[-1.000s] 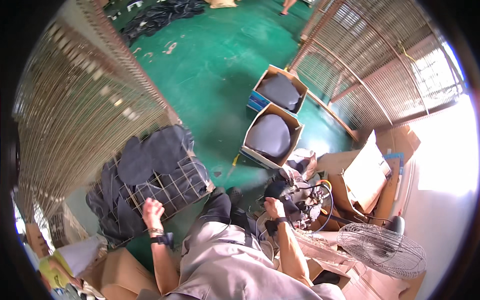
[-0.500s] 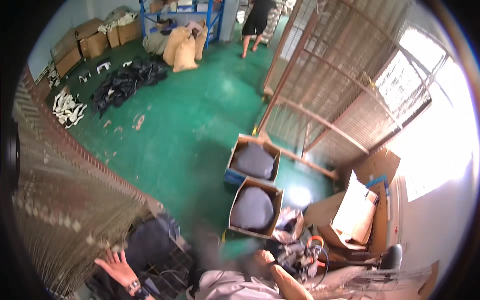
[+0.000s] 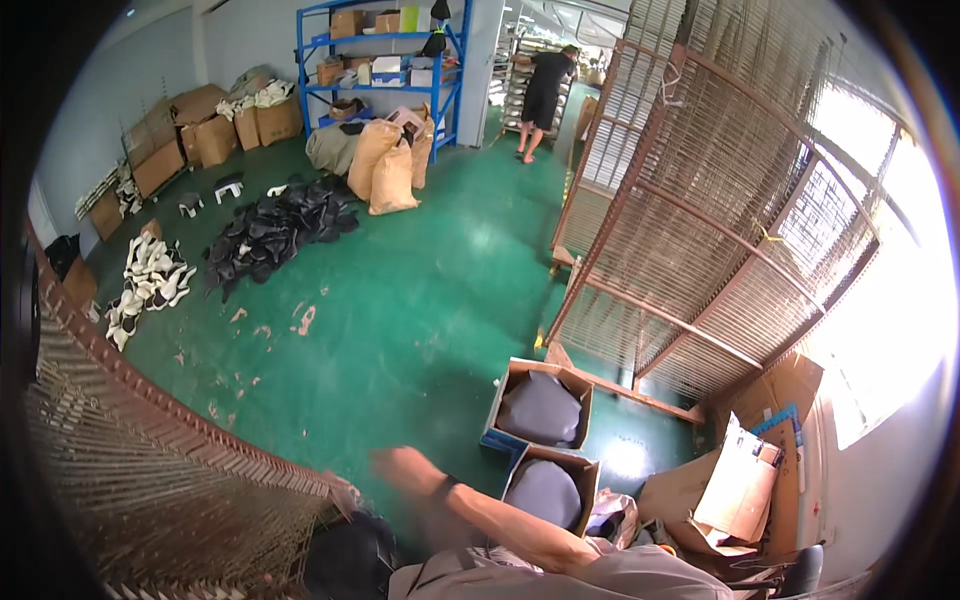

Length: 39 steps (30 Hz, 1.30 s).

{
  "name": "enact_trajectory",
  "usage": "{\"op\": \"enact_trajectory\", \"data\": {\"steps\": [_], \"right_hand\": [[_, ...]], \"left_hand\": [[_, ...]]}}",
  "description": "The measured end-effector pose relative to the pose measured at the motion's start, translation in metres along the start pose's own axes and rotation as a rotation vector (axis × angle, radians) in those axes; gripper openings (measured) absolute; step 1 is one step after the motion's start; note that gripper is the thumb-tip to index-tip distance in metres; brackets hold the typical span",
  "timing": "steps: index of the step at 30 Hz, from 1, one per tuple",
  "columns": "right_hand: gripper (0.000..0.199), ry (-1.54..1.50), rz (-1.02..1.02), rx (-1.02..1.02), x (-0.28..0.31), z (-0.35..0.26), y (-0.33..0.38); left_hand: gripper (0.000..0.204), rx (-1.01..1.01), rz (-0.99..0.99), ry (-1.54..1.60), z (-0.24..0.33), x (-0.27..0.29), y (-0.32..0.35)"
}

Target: The person sprays a black substance onto white shoe parts using a handheld spray gun. They pick up the parts from a table, apply the spray, and place them onto a metal rack. The person also handles cardboard boxes containing the parts.

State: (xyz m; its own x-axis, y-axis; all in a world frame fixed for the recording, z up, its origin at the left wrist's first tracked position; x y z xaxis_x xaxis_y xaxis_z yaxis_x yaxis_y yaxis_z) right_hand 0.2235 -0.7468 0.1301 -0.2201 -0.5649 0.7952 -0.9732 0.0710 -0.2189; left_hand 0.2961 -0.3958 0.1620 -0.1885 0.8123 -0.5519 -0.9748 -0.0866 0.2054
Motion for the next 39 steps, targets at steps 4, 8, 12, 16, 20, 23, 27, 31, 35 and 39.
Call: {"op": "enact_trajectory", "data": {"steps": [4, 8, 12, 16, 20, 23, 27, 31, 35, 39], "right_hand": [[0.061, -0.605, 0.079, -0.061, 0.081, -0.094, -0.142], [0.069, -0.563, 0.334, 0.173, 0.100, -0.148, -0.247], [0.067, -0.729, 0.321, 0.272, 0.072, -0.166, -0.321], [0.044, -1.045, 0.039, 0.494, 0.043, -0.198, -0.338], [0.066, -1.100, 0.165, 0.528, 0.023, -0.210, -0.343], [0.066, -1.166, 0.280, 0.563, 0.030, -0.202, -0.354], [0.063, -1.312, 0.331, 0.644, 0.032, -0.203, -0.375], [0.061, -1.360, 0.264, 0.647, 0.028, -0.202, -0.381], [0.044, -1.193, 0.151, 0.723, 0.007, -0.194, -0.393], [0.031, -1.243, 0.040, 0.608, 0.008, -0.179, -0.418]], "left_hand": [[0.084, 0.013, 0.005, -0.016, -0.006, -0.059, -0.033], [0.084, 0.000, 0.016, -0.027, -0.014, -0.107, -0.072], [0.085, -0.023, 0.050, -0.070, -0.027, -0.150, -0.117], [0.085, -0.063, 0.101, -0.088, -0.041, -0.194, -0.165], [0.085, -0.102, 0.174, -0.112, -0.043, -0.232, -0.206], [0.085, -0.151, 0.265, -0.130, -0.033, -0.237, -0.229], [0.085, -0.210, 0.373, -0.131, -0.018, -0.241, -0.243], [0.086, -0.248, 0.484, -0.118, -0.007, -0.231, -0.240], [0.086, -0.298, 0.566, -0.113, 0.005, -0.224, -0.222], [0.086, -0.325, 0.629, -0.081, 0.007, -0.216, -0.202]]}}
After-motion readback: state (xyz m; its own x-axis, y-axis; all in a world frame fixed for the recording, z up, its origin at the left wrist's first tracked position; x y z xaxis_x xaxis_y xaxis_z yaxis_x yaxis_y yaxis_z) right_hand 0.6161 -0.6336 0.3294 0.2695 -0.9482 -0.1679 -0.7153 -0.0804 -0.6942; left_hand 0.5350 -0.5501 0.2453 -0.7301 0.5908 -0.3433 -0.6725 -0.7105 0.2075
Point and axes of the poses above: each hand's wrist, its own y-axis away from the middle knuckle, its own x-axis out of the back of the hand, z = x × y, the point moved 2 cm from there along -y, towards the middle knuckle, and after that the axes turned 3 degrees about x, right-handed, at the moved point
